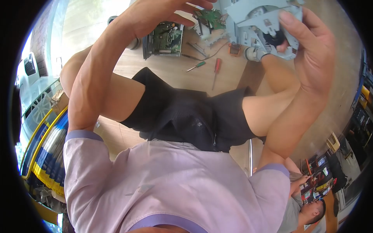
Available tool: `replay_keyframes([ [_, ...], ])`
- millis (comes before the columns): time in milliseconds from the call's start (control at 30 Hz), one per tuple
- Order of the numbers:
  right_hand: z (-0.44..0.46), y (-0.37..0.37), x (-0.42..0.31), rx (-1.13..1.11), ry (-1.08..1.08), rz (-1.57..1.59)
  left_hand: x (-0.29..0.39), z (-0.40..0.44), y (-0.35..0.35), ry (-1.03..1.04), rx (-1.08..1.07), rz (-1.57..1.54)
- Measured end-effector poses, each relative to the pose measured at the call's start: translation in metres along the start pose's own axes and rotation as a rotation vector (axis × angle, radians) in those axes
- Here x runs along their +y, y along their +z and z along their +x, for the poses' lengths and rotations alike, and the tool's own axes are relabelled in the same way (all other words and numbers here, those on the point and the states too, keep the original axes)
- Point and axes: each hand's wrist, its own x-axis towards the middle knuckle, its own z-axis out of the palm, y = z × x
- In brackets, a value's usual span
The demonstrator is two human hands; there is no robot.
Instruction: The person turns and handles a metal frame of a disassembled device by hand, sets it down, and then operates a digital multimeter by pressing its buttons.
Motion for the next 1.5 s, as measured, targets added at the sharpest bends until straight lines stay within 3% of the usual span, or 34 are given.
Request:
replay_keyframes([
  [133, 0.004, 0.015, 0.008, -0.056, 0.054, -0.099, -0.012, 0.006, 0.001, -0.02, -0.062, -0.027],
  [267, 0.004, 0.018, 0.011, -0.074, 0.085, -0.077, 0.001, -0.006, -0.01, 0.134, -0.204, 0.11],
  [400, 0.004, 0.01, 0.009, -0.141, 0.086, -0.033, 0.007, -0.005, -0.002, 0.205, -0.044, 0.197],
  [600, 0.001, 0.019, 0.0, -0.316, 0.151, 0.283, 0.029, -0.021, 0.004, 0.144, -0.394, -0.069],
  [700, 0.001, 0.025, 0.01, -0.261, 0.134, 0.391, 0.026, -0.027, 0.004, 0.137, -0.321, -0.036],
  [767, 0.007, 0.02, 0.009, -0.311, 0.158, 0.413, 0.027, -0.029, 0.01, 0.251, -0.192, 0.098],
  [900, 0.016, 0.022, 0.009, -0.323, 0.153, 0.484, 0.029, -0.026, 0.013, 0.189, -0.152, -0.086],
  [1000, 0.024, 0.032, 0.02, -0.064, 0.139, 0.363, 0.03, -0.027, 0.022, 0.137, -0.02, -0.213],
  [1133, 0.022, 0.045, 0.014, 0.073, 0.098, 0.292, 0.028, -0.022, 0.023, 0.102, 0.03, -0.24],
  [1233, 0.024, 0.051, 0.022, 0.134, -0.101, 0.006, 0.029, -0.021, 0.026, 0.086, 0.13, -0.223],
  [1333, 0.015, 0.058, 0.022, 0.011, -0.273, -0.438, 0.027, -0.018, 0.026, 0.097, 0.121, -0.21],
  [1500, 0.017, 0.058, 0.036, -0.039, -0.281, -0.477, 0.023, -0.013, 0.021, 0.08, 0.101, -0.062],
])
